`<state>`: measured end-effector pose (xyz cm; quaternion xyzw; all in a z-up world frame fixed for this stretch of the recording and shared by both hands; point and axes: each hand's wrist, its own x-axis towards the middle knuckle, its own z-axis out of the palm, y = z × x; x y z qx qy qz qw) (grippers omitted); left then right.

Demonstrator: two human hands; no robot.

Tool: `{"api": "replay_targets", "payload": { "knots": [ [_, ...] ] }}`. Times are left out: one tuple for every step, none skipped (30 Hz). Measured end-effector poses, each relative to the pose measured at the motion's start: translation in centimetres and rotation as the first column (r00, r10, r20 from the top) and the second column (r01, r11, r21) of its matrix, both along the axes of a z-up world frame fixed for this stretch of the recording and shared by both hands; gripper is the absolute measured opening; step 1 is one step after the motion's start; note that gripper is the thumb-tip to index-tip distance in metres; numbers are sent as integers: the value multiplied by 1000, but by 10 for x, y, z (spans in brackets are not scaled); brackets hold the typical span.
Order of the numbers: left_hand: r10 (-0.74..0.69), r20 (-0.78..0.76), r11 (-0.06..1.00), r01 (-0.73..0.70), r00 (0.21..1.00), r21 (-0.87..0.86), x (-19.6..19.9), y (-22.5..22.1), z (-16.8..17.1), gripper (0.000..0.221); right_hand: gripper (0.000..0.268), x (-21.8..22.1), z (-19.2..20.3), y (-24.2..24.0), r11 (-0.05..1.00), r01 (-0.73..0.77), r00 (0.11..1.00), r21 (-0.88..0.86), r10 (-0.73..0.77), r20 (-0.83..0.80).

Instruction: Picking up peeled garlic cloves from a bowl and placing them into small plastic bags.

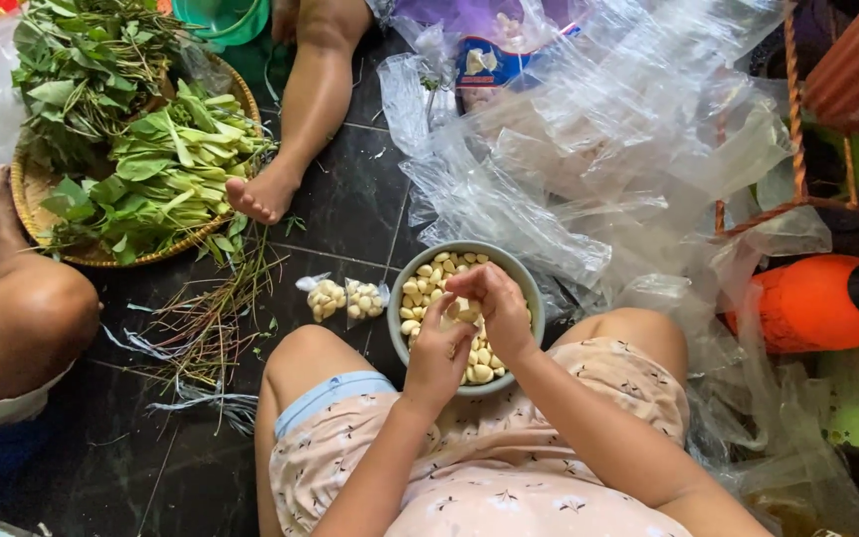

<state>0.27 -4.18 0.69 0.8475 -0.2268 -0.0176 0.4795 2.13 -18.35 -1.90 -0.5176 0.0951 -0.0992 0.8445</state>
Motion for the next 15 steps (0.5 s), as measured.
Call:
{"api": "replay_targets", "payload": {
  "knots": [
    [5,-4,1000,-5,1000,-6,0,0,0,11,48,-1,-1,1,1000,-20,1000,-13,20,16],
    [6,-9,1000,-6,1000,-13,0,0,0,12,54,-3,-3,1,999,-37,999,-26,38,32],
    [3,-9,1000,-3,1000,-14,-1,0,1,12,54,-4,-4,2,999,-34,999,-27,35,31],
    [-1,-16,1000,0,1000,-24,-1,1,2,12,54,-5,-6,3,997,-77,996,22,76,53],
    [-5,-23,999,4,1000,-33,-1,2,3,11,55,-5,-8,4,990,-121,990,71,115,77],
    [-5,-23,999,4,1000,-34,-1,3,2,11,55,-4,-7,5,990,-121,990,70,115,77],
    [-35,-13,999,35,999,-26,-1,3,1,11,64,-3,-7,5,981,-191,980,28,189,63],
    [-65,-3,998,65,998,-18,-2,4,0,12,74,-2,-7,5,965,-261,964,-12,261,46],
    [-65,-3,998,64,998,-17,-2,5,-2,12,74,-4,0,6,965,-261,964,-12,262,46],
    [-76,-4,997,76,997,-14,-1,6,-3,12,76,-5,7,7,949,-311,949,-57,313,37],
    [-88,-5,996,88,996,-11,-1,7,-5,11,79,-6,14,8,928,-359,931,-101,363,26],
    [-87,-3,996,87,996,-10,0,8,-4,11,79,-5,12,5,928,-360,931,-101,364,28],
    [-91,11,996,91,996,-22,1,8,-3,10,75,-3,10,1,951,-301,949,-75,306,78],
    [-94,23,995,95,995,-33,1,10,-2,10,71,-3,8,-1,969,-241,962,-45,245,124],
    [-94,24,995,94,995,-31,1,10,5,10,71,-3,11,-5,969,-242,961,-43,246,125]
  ]
}}
